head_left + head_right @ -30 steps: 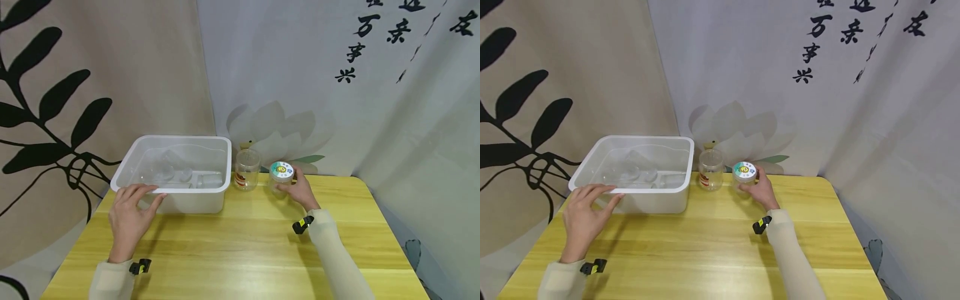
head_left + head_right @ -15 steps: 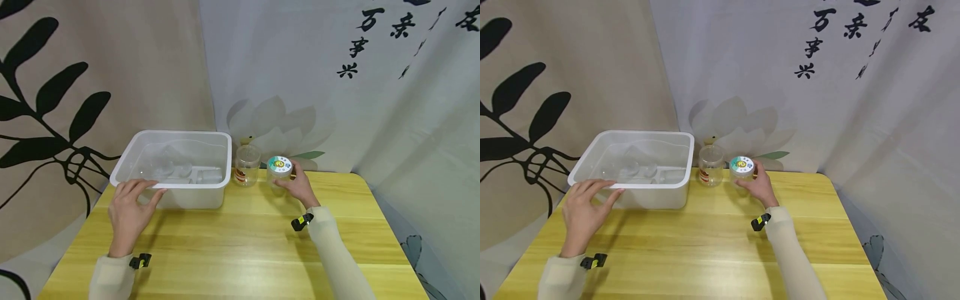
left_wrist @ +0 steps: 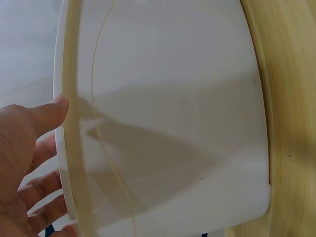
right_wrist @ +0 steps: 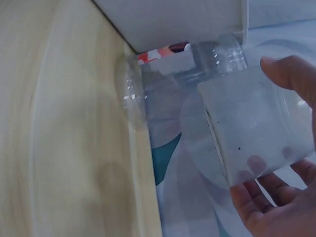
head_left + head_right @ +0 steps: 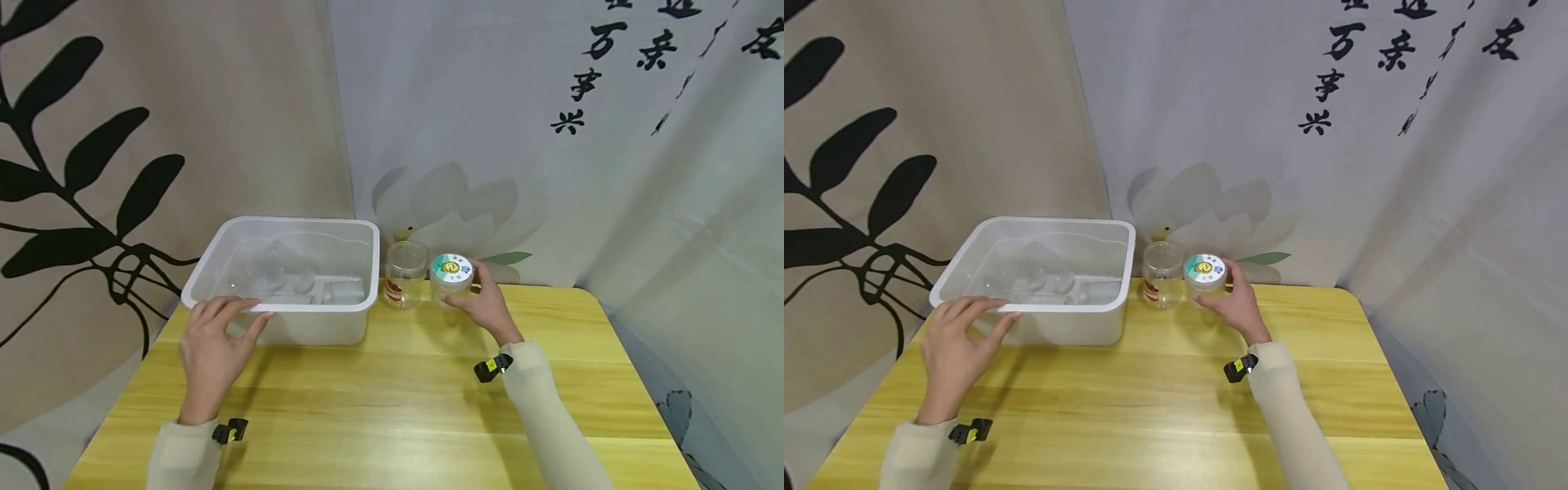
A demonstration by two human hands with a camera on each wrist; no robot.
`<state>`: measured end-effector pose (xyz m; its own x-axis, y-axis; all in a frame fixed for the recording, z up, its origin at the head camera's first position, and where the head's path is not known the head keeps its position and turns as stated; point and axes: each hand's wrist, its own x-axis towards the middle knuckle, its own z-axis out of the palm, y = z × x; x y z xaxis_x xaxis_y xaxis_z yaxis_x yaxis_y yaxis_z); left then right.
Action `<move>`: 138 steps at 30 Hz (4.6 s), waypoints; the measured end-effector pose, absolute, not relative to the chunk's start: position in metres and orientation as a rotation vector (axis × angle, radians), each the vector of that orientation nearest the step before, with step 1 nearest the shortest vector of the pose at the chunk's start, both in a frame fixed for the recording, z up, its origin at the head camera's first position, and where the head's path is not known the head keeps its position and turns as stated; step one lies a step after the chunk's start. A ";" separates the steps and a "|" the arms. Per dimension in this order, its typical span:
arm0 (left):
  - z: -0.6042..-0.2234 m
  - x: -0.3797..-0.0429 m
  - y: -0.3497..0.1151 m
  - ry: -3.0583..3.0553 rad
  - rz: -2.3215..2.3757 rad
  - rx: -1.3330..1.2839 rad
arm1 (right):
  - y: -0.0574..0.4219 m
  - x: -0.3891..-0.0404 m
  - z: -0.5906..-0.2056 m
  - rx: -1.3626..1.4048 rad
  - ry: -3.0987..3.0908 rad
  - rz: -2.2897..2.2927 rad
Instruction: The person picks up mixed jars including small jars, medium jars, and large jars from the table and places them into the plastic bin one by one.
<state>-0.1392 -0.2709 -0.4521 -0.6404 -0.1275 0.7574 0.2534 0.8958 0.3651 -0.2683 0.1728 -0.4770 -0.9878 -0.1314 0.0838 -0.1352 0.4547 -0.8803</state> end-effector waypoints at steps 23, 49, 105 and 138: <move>-0.454 -0.139 -0.273 -2.234 -0.549 -0.063 | 0.141 -0.263 -0.425 0.436 -2.632 1.569; -0.453 -0.140 -0.273 -2.237 -0.531 -0.057 | 0.089 -0.271 -0.371 0.692 -2.654 1.367; -0.454 -0.138 -0.274 -2.234 -0.546 -0.058 | 0.017 -0.284 -0.334 0.977 -2.816 0.888; -0.454 -0.138 -0.274 -2.243 -0.534 -0.061 | 0.077 -0.293 -0.396 0.570 -2.773 1.224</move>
